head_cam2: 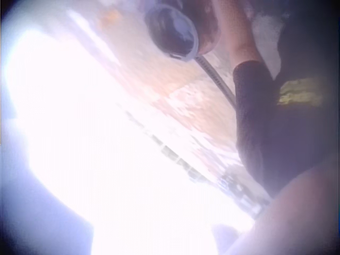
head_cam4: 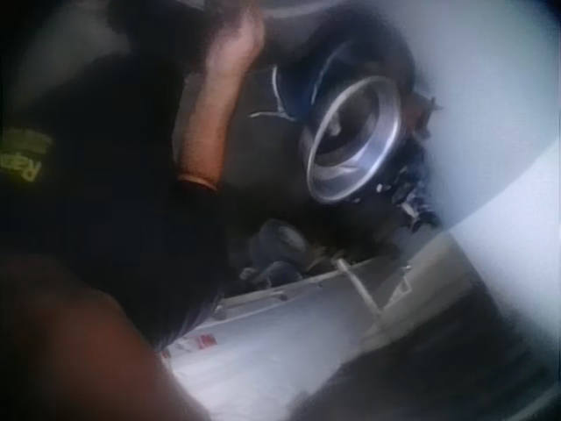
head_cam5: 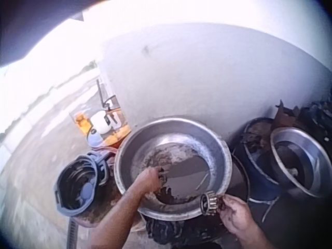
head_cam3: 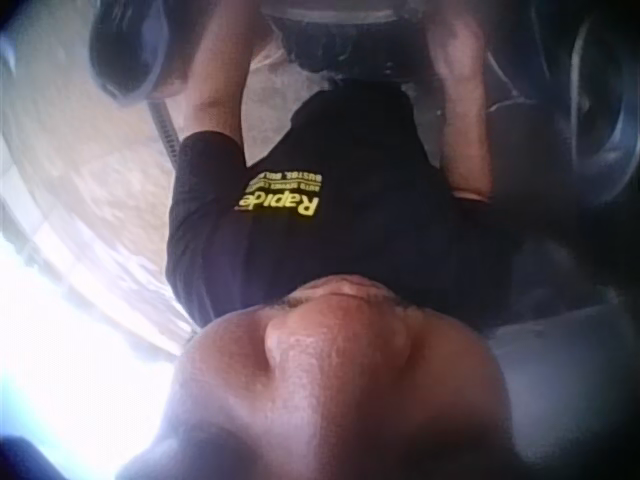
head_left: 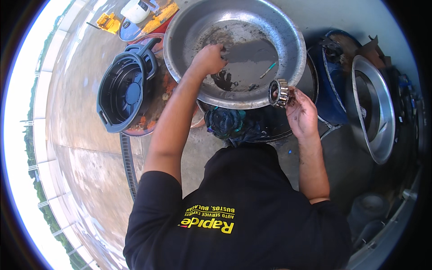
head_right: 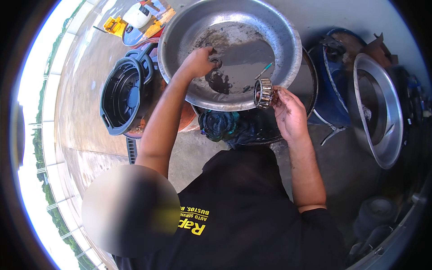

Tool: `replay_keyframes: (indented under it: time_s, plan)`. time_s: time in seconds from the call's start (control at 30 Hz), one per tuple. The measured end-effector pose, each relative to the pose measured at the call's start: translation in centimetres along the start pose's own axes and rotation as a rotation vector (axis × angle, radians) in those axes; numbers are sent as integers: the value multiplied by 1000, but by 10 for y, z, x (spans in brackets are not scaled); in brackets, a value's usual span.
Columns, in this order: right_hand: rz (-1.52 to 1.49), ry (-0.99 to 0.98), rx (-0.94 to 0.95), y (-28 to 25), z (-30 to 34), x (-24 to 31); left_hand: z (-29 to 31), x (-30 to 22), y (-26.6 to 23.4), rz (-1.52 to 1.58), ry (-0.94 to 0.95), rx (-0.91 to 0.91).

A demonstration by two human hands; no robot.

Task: The person scrubs small mechanical parts, including bearings and a metal ring, in a metal basin using a toothbrush and a cloth. The person repeatedly dips the parts into the basin, scrubs them, and inspects them by hand.

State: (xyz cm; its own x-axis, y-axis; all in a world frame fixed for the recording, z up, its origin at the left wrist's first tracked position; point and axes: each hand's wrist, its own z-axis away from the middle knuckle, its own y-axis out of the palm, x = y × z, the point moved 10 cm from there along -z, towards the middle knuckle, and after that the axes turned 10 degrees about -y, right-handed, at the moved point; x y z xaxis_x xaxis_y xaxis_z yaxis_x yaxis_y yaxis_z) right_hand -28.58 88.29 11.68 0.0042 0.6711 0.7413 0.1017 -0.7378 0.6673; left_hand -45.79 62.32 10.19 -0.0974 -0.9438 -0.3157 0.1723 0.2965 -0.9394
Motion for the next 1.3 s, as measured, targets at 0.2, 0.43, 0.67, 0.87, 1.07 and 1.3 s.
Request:
replay_keyframes:
  time_s: [0.2, 0.43, 0.67, 0.87, 1.07, 1.3]
  plan:
    - [145, -43, -142, -40, 17, 4, -61, 33, 85, -327, -168, 219]
    - [214, -74, -265, -64, 32, 25, -70, 40, 103, -316, -324, 189]
    - [241, -97, -257, -84, 37, 31, -76, 41, 91, -59, -382, 52]
    - [247, -102, -262, -83, 32, 33, -93, 64, 127, 737, -491, 296]
    - [255, -85, -232, -80, 31, 28, -70, 27, 159, 622, -538, 508]
    - [279, -76, -242, -79, 37, 31, -74, 47, 191, 623, -416, 644]
